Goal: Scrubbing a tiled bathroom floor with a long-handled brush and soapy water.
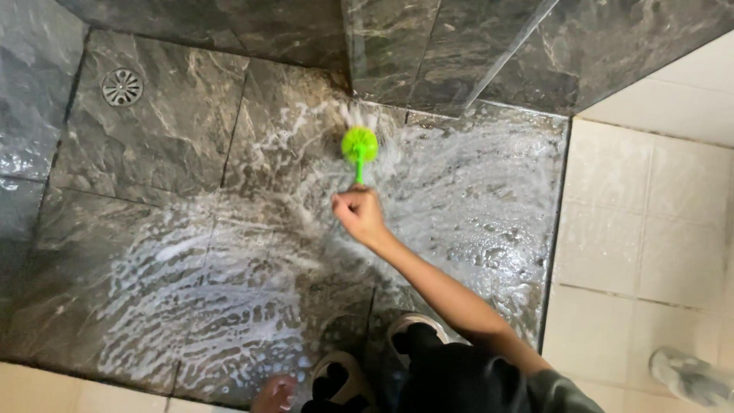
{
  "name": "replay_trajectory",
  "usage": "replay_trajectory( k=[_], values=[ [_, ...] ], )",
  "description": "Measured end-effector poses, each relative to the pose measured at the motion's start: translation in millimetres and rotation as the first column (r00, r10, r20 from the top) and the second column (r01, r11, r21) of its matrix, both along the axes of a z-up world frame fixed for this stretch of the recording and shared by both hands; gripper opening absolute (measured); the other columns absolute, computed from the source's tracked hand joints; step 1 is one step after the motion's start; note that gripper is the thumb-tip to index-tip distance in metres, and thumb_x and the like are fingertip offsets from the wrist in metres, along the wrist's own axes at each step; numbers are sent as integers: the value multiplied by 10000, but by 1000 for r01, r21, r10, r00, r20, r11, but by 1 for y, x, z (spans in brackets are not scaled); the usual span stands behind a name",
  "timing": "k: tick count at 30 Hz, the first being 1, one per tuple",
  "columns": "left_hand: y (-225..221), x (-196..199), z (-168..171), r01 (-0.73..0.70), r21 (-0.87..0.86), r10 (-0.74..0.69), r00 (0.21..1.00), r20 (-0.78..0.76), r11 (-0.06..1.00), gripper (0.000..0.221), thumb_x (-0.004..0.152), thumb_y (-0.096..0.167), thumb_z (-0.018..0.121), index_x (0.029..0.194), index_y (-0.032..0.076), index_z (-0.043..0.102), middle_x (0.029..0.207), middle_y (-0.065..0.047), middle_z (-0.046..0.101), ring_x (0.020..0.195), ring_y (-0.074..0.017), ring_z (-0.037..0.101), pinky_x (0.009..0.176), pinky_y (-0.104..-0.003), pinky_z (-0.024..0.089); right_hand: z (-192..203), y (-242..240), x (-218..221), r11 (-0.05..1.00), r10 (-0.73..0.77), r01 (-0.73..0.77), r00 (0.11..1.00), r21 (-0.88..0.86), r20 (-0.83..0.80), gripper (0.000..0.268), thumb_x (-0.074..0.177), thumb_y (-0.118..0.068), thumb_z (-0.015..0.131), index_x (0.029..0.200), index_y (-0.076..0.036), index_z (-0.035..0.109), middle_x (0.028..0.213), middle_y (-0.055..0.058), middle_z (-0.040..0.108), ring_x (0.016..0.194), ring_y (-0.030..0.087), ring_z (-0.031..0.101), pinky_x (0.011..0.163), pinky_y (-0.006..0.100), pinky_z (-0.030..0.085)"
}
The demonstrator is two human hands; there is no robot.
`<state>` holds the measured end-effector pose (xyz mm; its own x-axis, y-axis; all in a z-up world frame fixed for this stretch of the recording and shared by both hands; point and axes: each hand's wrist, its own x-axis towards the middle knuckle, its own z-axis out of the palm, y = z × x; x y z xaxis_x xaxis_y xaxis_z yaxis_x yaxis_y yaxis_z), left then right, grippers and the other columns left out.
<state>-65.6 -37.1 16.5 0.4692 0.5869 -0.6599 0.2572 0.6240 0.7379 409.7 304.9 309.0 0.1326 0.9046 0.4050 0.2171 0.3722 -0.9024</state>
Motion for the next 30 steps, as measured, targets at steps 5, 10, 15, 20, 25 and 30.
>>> replay_trajectory(
  k=[5, 10, 15, 20, 25, 30],
  values=[
    [-2, -2, 7, -51, -133, 47, 998, -32, 990, 449, 930, 401, 647, 1260, 97, 635, 900, -93, 601, 674, -173, 603, 606, -348, 554, -13, 21, 12, 987, -62, 60, 998, 149, 7, 306, 927, -141, 673, 652, -24, 606, 579, 97, 578, 557, 211, 540, 602, 366, 431],
    [21, -1, 16, -253, -520, 187, 966, -178, 816, 615, 923, 506, 630, 1346, 61, 589, 1059, -121, 626, 762, -229, 625, 738, -400, 563, 10, -3, 25, 972, -232, 225, 959, -63, -163, 375, 976, -116, 640, 639, 11, 538, 567, 103, 504, 572, 237, 453, 571, 379, 366],
    [18, 7, 12, -77, -164, 53, 987, -149, 983, 673, 887, 590, 650, 1282, 46, 617, 1009, -96, 615, 778, -172, 630, 692, -378, 575, 10, 12, 48, 964, -187, 185, 982, 192, -5, 375, 978, -114, 617, 632, -16, 511, 586, 84, 480, 587, 210, 468, 624, 366, 393],
    [29, 7, 15, -38, -124, 8, 973, -229, 992, 672, 856, 619, 626, 1262, 84, 655, 1020, -76, 672, 752, -186, 651, 685, -354, 572, 10, -22, 47, 961, -267, 271, 962, 54, -63, 394, 961, -99, 619, 604, -17, 473, 548, 76, 443, 547, 211, 425, 620, 381, 379],
    [29, 6, 11, -125, -222, 62, 961, -271, 967, 678, 824, 592, 657, 1304, 114, 648, 1063, -92, 662, 786, -202, 640, 711, -377, 579, -2, -5, 68, 939, -306, 309, 951, 149, -40, 349, 962, -100, 590, 636, -11, 503, 585, 77, 474, 578, 202, 442, 594, 361, 359],
    [24, -3, 12, 74, -151, -89, 992, -94, 986, 651, 821, 468, 766, 1335, 103, 604, 1113, -158, 670, 790, -220, 645, 651, -441, 559, 16, -39, 57, 958, -281, 274, 954, -82, -100, 424, 989, -91, 622, 619, 0, 437, 555, 74, 404, 549, 190, 357, 590, 373, 325]
  ],
)
